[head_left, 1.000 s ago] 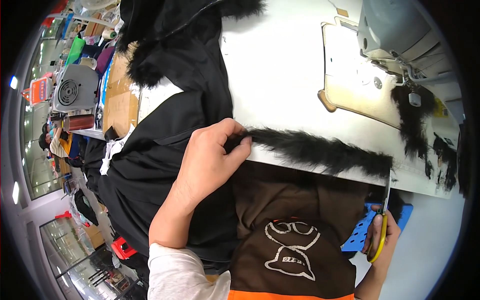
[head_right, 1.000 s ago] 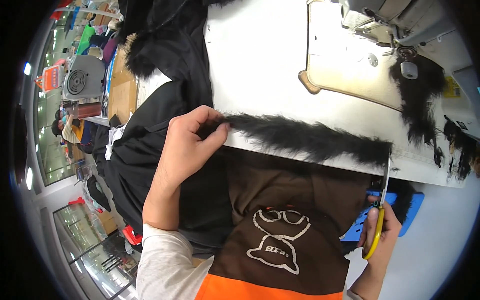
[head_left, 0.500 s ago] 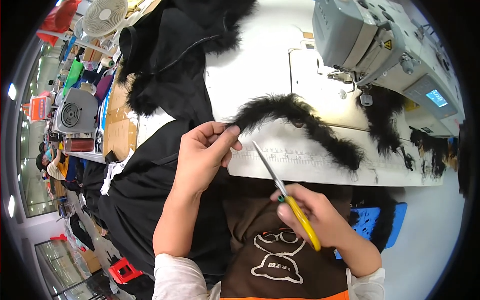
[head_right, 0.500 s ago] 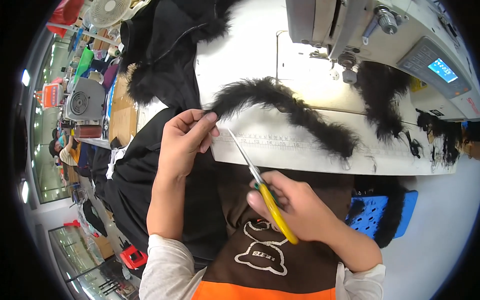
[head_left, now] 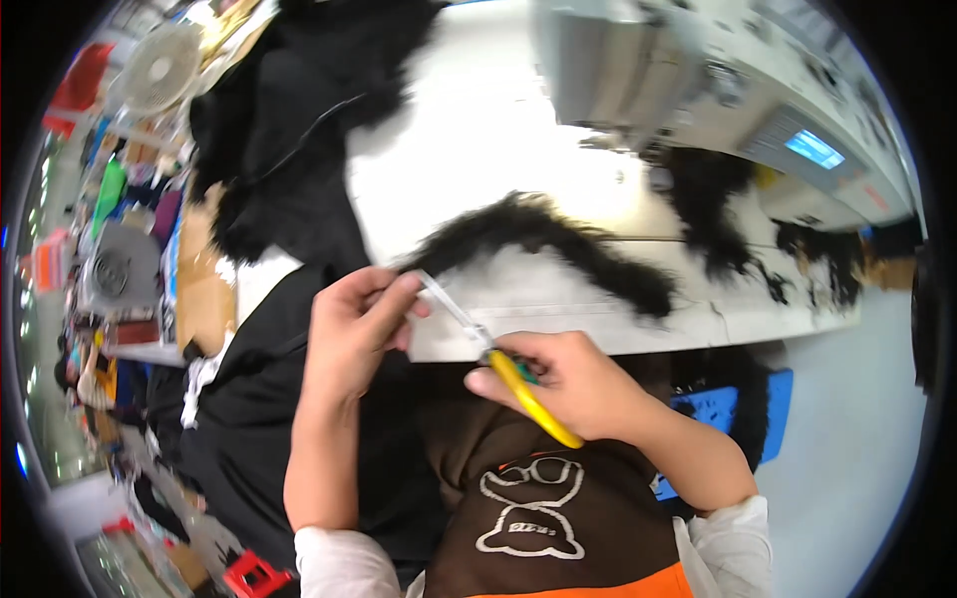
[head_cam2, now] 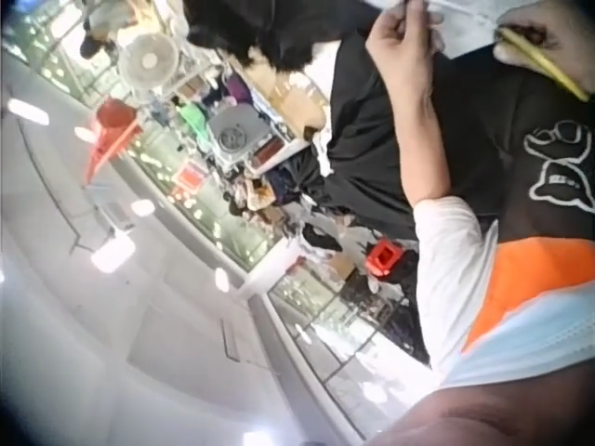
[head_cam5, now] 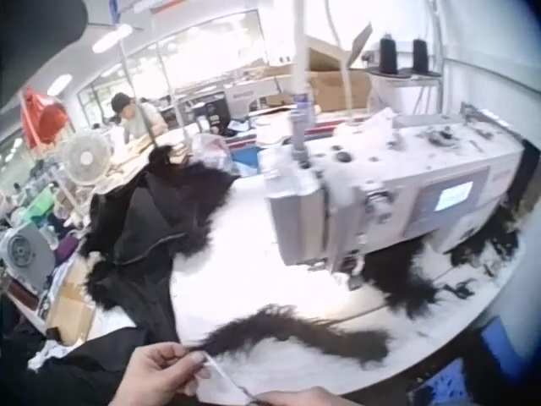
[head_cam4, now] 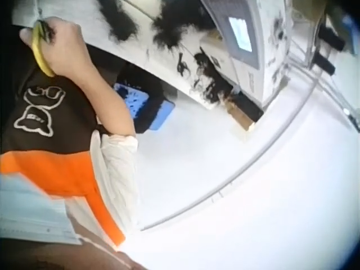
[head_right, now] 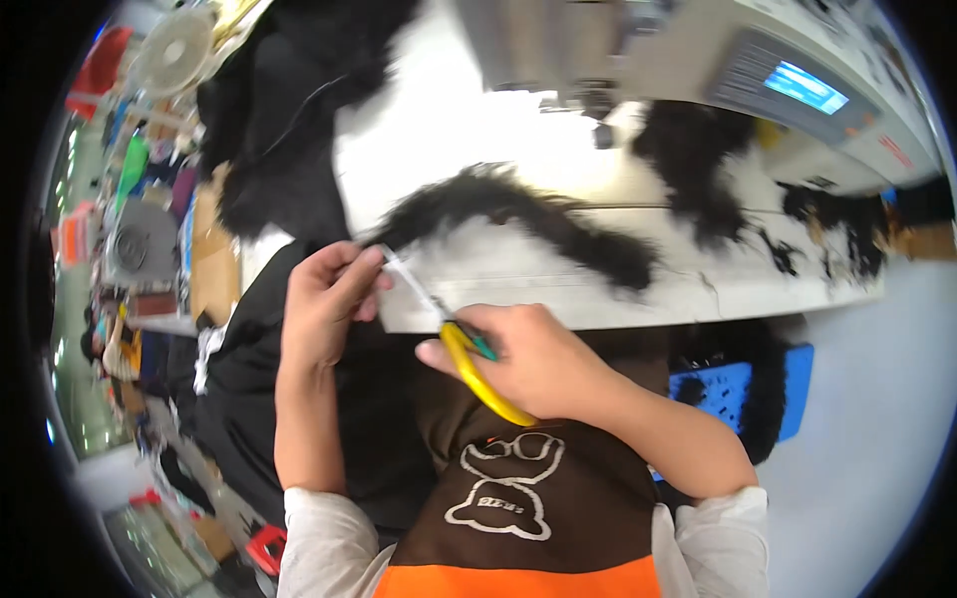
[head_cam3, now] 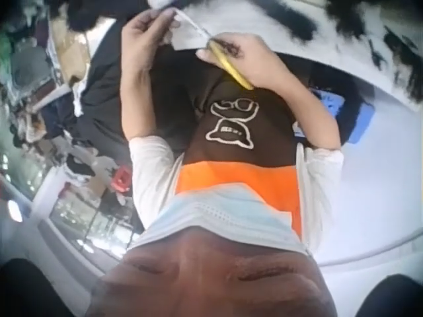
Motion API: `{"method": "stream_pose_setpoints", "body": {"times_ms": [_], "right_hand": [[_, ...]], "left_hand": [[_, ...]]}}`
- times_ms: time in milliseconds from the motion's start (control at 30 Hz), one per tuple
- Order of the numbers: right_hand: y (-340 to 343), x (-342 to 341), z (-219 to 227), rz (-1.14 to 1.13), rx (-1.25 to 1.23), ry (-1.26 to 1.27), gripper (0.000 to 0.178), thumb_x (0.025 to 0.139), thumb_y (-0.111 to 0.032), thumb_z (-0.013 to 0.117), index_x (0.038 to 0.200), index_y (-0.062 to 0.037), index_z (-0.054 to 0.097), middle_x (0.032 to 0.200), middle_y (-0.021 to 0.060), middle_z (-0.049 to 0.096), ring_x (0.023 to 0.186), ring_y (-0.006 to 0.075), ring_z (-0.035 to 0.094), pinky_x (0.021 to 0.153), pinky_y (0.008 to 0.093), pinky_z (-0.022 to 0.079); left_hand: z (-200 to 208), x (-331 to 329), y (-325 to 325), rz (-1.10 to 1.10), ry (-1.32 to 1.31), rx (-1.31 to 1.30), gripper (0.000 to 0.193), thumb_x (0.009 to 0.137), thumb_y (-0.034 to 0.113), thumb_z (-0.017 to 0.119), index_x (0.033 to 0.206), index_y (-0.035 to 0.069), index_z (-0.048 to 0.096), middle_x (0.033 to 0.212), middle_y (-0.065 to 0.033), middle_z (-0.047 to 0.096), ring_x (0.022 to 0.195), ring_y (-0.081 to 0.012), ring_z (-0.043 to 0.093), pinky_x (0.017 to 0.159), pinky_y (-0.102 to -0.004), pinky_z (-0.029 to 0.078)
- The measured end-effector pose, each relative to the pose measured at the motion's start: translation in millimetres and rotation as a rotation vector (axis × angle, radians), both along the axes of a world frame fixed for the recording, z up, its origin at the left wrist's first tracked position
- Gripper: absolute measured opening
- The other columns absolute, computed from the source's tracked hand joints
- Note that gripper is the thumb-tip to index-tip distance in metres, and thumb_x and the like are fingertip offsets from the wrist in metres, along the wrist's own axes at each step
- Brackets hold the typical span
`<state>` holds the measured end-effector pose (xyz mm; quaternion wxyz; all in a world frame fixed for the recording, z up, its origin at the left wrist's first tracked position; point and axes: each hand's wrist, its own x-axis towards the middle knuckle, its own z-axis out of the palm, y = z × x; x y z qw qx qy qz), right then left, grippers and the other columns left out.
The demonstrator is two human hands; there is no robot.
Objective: Sewing and trimming black fur onto a garment using an industrial sewing machine.
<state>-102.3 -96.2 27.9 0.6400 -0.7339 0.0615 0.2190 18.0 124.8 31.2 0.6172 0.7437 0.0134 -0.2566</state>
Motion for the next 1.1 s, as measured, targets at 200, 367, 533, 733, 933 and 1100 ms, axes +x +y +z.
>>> {"method": "stream_pose_setpoints", "body": {"times_ms": [200,367,533,733,933,1100], "right_hand": [[-24.8,-6.2,-13.3,0.026,0.035,-0.023,0.057,0.101,-0.058,0.071,0.116,-0.0025,0.074,0.085,0.0079,0.070,0.077,0.0161,0.062,0.074,0.0340,0.052],[-98.6,-65.4,3.4,0.129,0.030,-0.003,0.053,0.100,-0.053,0.075,0.112,-0.0014,0.073,0.085,0.0079,0.071,0.075,0.0152,0.063,0.071,0.0317,0.053],[-188.4,-167.7,19.1,-0.346,-0.266,-0.028,0.049,0.089,-0.032,0.092,0.122,-0.0010,0.074,0.087,0.0063,0.076,0.077,0.0097,0.069,0.070,0.0278,0.058],[-251.4,-198.0,17.4,-0.954,-0.823,0.026,0.058,0.090,-0.049,0.085,0.110,0.0041,0.074,0.067,0.0119,0.063,0.058,0.0207,0.057,0.060,0.0353,0.049],[-333.9,-169.7,-11.3,-0.940,-1.275,0.006,0.040,0.089,-0.034,0.074,0.101,0.0030,0.067,0.088,0.0315,0.073,0.091,0.0511,0.072,0.085,0.0582,0.058],[-363.6,-154.5,-11.8,-0.880,-1.431,-0.144,0.039,0.093,-0.031,0.074,0.117,-0.0010,0.069,0.103,0.0275,0.075,0.098,0.0486,0.071,0.086,0.0574,0.056]], "left_hand": [[-11.7,-1.3,-10.6,0.017,-0.027,0.122,0.018,0.103,0.017,0.075,0.098,-0.001,0.071,0.077,-0.0053,0.073,0.054,-0.0049,0.053,0.047,-0.0207,0.036],[-7.5,-33.1,-6.3,-0.235,-0.094,0.265,0.013,0.104,0.007,0.070,0.099,-0.005,0.068,0.078,-0.0085,0.073,0.053,-0.0074,0.057,0.047,-0.0223,0.043],[-8.1,-72.6,-35.8,-0.436,-0.230,0.409,0.010,0.103,0.004,0.070,0.103,-0.005,0.070,0.076,-0.0055,0.072,0.056,-0.0068,0.059,0.051,-0.0226,0.045],[18.1,-95.7,-85.9,-0.629,-0.472,0.649,0.022,0.095,0.011,0.082,0.101,-0.007,0.070,0.077,-0.0128,0.077,0.063,-0.0138,0.072,0.058,-0.0276,0.054],[20.5,-57.2,-80.1,-0.370,-0.874,0.818,0.021,0.093,0.011,0.080,0.105,-0.002,0.070,0.077,-0.0127,0.064,0.067,-0.0234,0.059,0.064,-0.0370,0.048],[13.4,-11.7,-64.6,-0.355,-1.039,0.968,0.054,0.094,0.009,0.075,0.145,0.002,0.058,0.137,-0.0246,0.061,0.128,-0.0459,0.058,0.109,-0.0472,0.048]]}}
